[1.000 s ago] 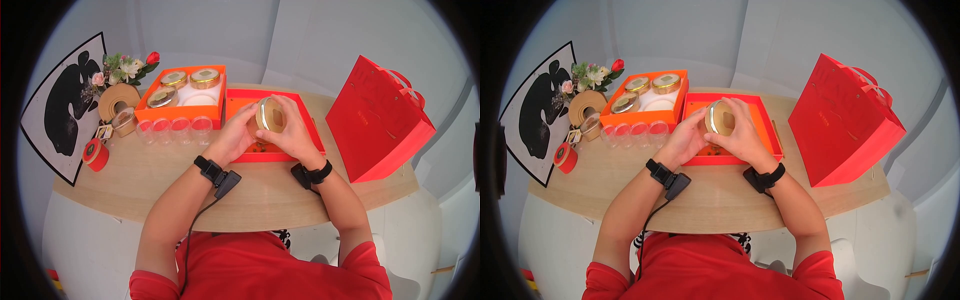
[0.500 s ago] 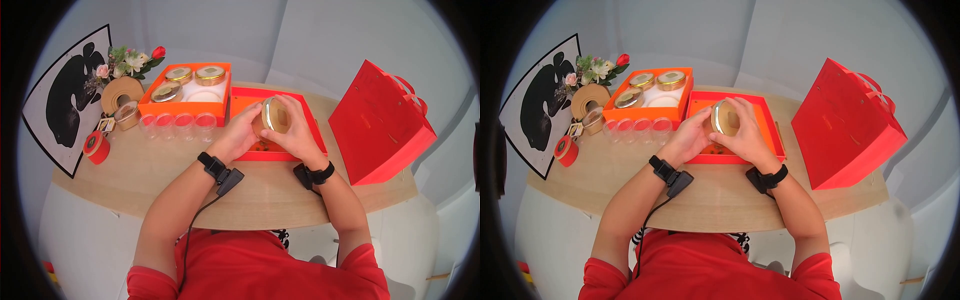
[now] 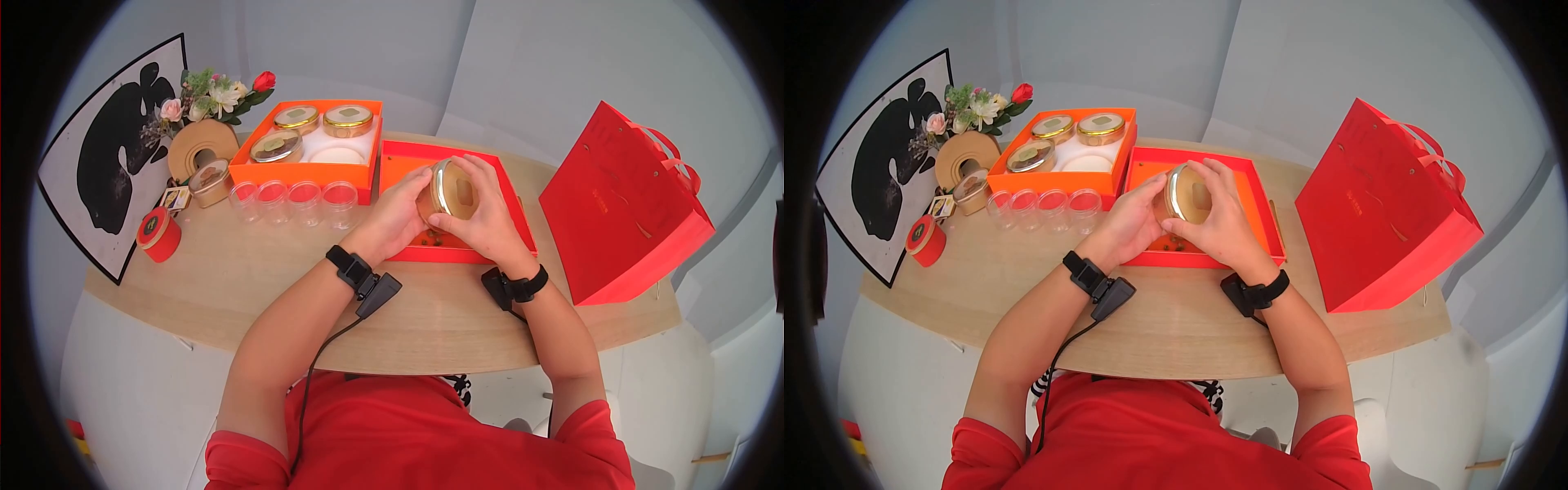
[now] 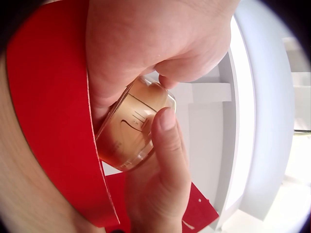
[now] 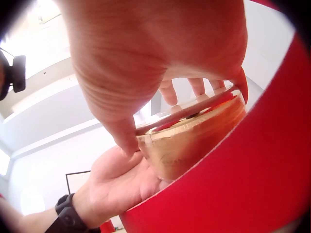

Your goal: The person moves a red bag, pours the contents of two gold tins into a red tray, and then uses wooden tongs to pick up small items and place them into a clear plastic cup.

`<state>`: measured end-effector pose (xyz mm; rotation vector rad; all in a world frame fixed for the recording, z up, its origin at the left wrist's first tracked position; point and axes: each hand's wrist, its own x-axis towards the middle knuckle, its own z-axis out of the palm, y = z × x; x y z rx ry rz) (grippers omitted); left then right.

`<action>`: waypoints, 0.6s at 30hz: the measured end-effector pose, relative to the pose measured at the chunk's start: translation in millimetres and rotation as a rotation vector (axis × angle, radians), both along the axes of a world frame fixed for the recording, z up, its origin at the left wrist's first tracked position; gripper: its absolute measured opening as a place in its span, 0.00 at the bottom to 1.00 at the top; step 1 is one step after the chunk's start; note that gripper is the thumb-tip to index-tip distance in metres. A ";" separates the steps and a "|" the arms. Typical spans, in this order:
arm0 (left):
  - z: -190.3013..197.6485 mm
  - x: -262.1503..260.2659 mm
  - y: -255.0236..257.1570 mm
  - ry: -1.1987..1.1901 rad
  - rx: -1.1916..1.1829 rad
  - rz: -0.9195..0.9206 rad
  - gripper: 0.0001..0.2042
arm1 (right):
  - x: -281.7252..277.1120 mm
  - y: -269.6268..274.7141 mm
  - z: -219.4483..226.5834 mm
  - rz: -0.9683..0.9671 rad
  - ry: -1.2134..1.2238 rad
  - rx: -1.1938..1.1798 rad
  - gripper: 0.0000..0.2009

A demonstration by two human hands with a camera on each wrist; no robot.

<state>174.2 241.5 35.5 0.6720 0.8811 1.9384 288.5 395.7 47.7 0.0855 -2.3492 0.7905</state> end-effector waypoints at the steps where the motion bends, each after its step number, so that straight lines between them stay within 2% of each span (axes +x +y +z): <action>1: 0.5 0.5 -0.3 0.004 -0.001 0.000 0.23 | 0.0 -0.1 0.0 -0.003 -0.001 0.000 0.48; 6: -3.5 -4.4 1.2 -0.004 0.032 -0.043 0.24 | -0.7 1.2 -0.1 0.006 -0.013 0.005 0.48; 12: -4.7 2.7 1.5 0.180 -0.068 0.111 0.37 | 0.0 0.8 2.0 0.028 -0.041 0.033 0.50; 13: -5.4 1.8 1.3 0.178 -0.064 0.112 0.34 | 0.7 0.4 2.8 0.028 -0.050 0.043 0.50; 16: -8.1 -4.3 1.9 0.153 -0.016 0.096 0.28 | -4.3 12.9 -2.7 0.087 0.001 -0.119 0.47; 18: -7.3 -6.9 1.0 0.096 0.064 0.073 0.27 | -7.0 18.0 -1.1 0.054 -0.022 -0.424 0.44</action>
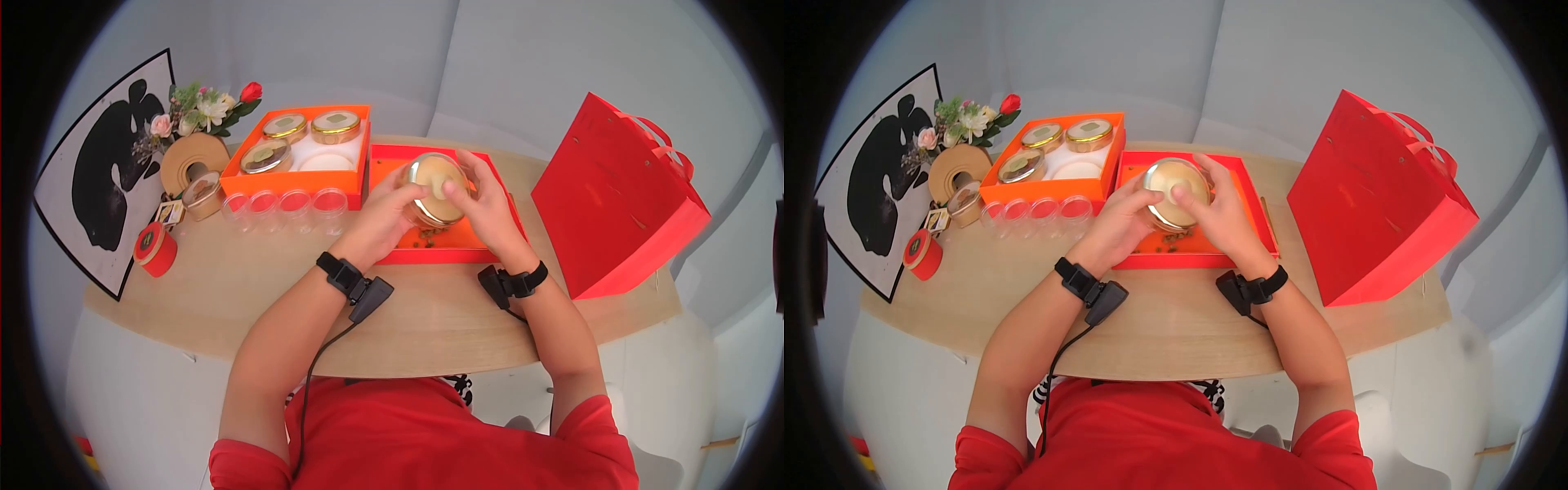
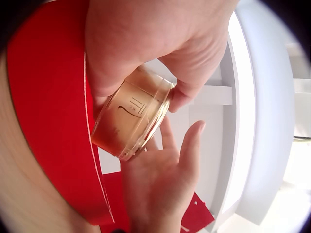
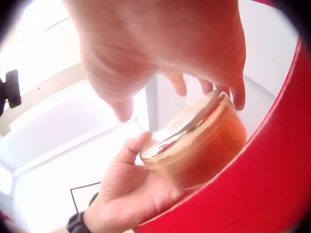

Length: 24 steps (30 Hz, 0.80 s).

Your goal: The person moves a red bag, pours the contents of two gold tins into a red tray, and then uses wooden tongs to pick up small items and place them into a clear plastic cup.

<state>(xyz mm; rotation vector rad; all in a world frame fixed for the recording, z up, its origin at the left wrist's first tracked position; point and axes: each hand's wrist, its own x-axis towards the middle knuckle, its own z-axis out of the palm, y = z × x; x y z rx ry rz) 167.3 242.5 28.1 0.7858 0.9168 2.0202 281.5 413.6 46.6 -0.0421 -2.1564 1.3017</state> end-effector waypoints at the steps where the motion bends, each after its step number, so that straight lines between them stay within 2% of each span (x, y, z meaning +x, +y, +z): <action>1: 1.4 -0.8 -1.1 -0.012 0.012 -0.009 0.27 | -1.3 1.9 0.1 -0.014 -0.017 -0.152 0.43; 2: 5.7 0.3 -3.6 -0.023 0.023 -0.018 0.26 | -2.8 4.4 -1.8 -0.081 -0.016 -0.213 0.39; 5: 8.3 1.6 -3.8 -0.055 0.049 -0.010 0.25 | 1.0 12.3 1.3 0.030 -0.107 -0.528 0.37; 8: 8.7 0.6 -4.5 -0.096 0.056 0.004 0.26 | 3.8 15.8 4.1 0.142 -0.186 -0.630 0.34; 14: 6.7 -1.8 -3.8 -0.057 0.023 0.033 0.27 | 3.9 15.7 4.6 0.163 -0.136 -0.587 0.30; 24: 5.0 -0.4 -1.7 -0.027 -0.093 0.103 0.24 | -1.1 17.8 -0.7 0.081 0.028 -0.566 0.27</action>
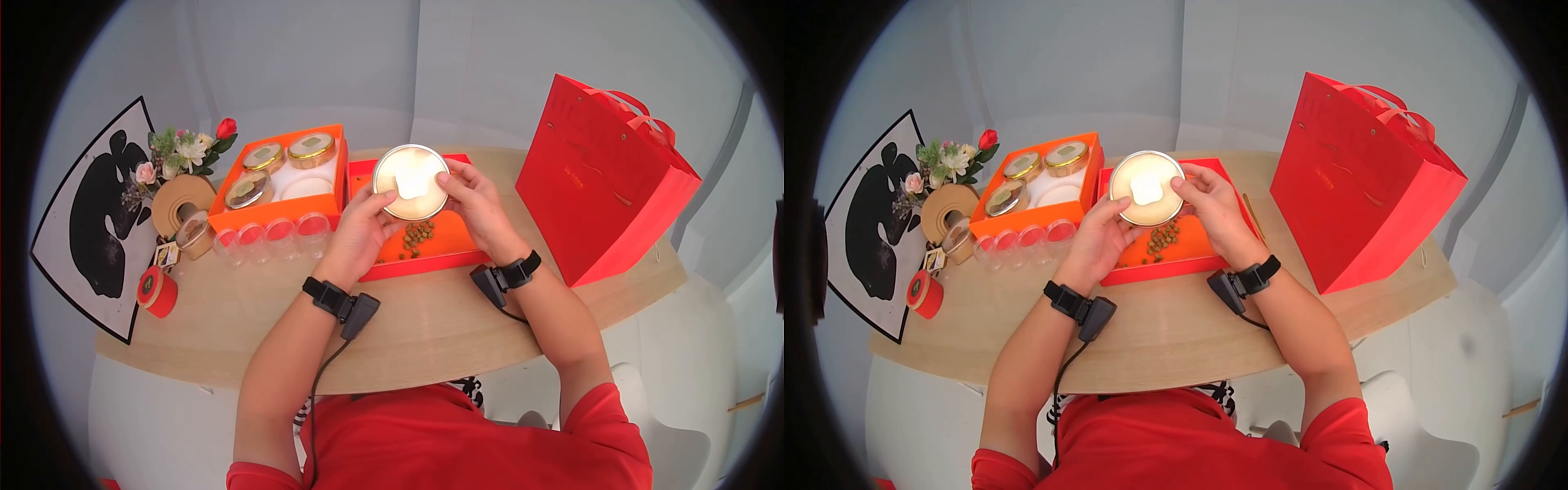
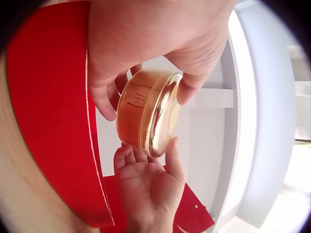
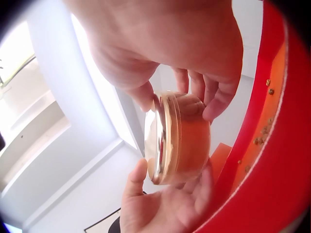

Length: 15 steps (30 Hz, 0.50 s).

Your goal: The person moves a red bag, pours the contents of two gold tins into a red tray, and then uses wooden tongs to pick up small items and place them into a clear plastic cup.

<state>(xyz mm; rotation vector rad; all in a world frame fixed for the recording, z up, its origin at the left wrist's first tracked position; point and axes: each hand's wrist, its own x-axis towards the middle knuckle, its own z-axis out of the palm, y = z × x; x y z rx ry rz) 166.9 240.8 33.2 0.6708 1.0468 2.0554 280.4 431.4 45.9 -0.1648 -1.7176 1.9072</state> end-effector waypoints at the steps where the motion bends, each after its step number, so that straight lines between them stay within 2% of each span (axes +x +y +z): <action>1: -1.0 -0.6 0.3 -0.006 -0.008 -0.002 0.24 | -1.2 0.9 -1.3 -0.007 0.018 -0.011 0.27; 4: 1.7 2.0 -0.9 0.021 -0.011 -0.032 0.22 | -0.1 -1.2 0.8 -0.019 0.041 -0.020 0.27; 15: -2.0 -1.4 -0.3 -0.013 0.003 0.034 0.19 | 1.4 -2.2 0.5 0.024 0.011 -0.002 0.30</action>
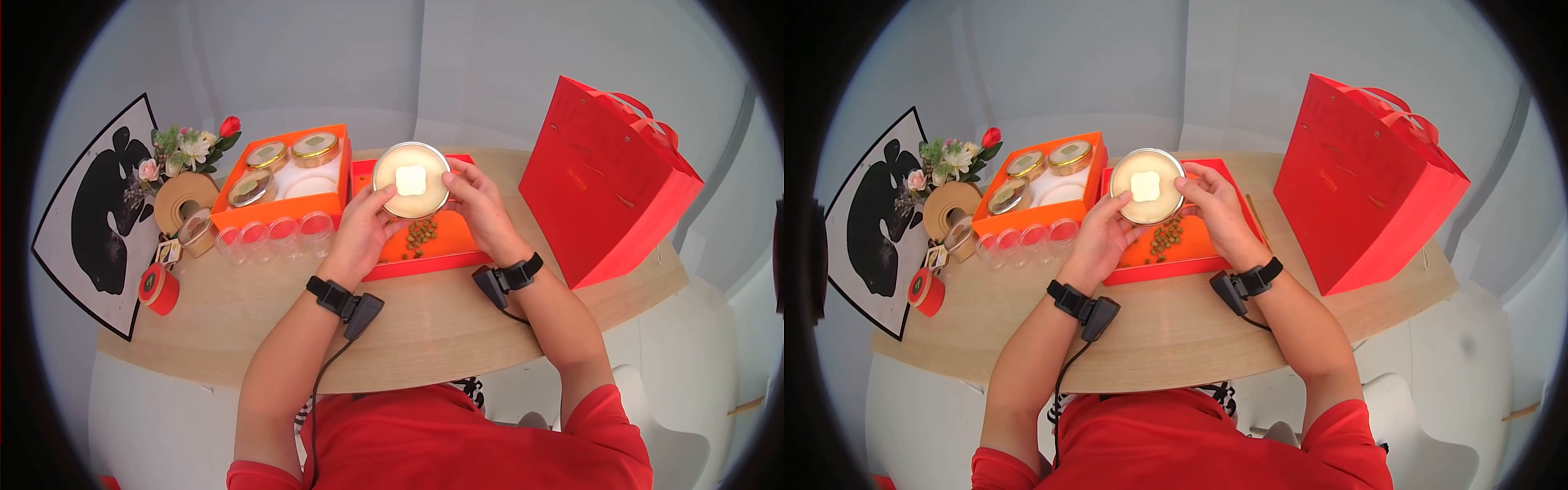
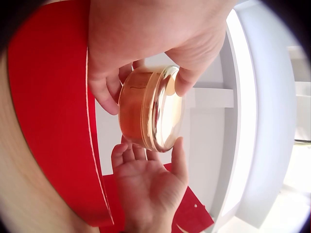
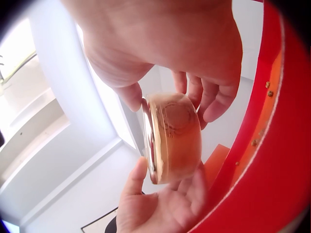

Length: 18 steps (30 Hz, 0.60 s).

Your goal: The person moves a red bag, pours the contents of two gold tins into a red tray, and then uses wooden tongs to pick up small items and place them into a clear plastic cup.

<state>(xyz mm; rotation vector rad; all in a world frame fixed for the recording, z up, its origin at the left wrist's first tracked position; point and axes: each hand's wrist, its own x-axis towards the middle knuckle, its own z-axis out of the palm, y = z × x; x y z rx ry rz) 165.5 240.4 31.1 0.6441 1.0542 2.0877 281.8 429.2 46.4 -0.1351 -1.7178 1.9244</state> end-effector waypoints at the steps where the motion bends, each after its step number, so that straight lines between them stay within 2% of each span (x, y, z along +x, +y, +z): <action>1: -0.8 -0.9 0.2 -0.004 -0.005 0.011 0.19 | -0.3 0.4 -0.4 0.000 -0.006 0.001 0.30; 5: 0.2 0.1 0.3 0.000 -0.025 0.062 0.19 | 2.5 -2.2 1.9 0.002 -0.044 0.010 0.30; 10: -2.0 -2.6 1.1 0.011 -0.030 0.084 0.20 | 4.8 -3.4 2.9 0.063 -0.070 0.009 0.25; 18: 0.9 2.8 2.1 0.082 -0.011 -0.013 0.28 | 3.1 -3.2 2.4 0.076 -0.032 -0.061 0.22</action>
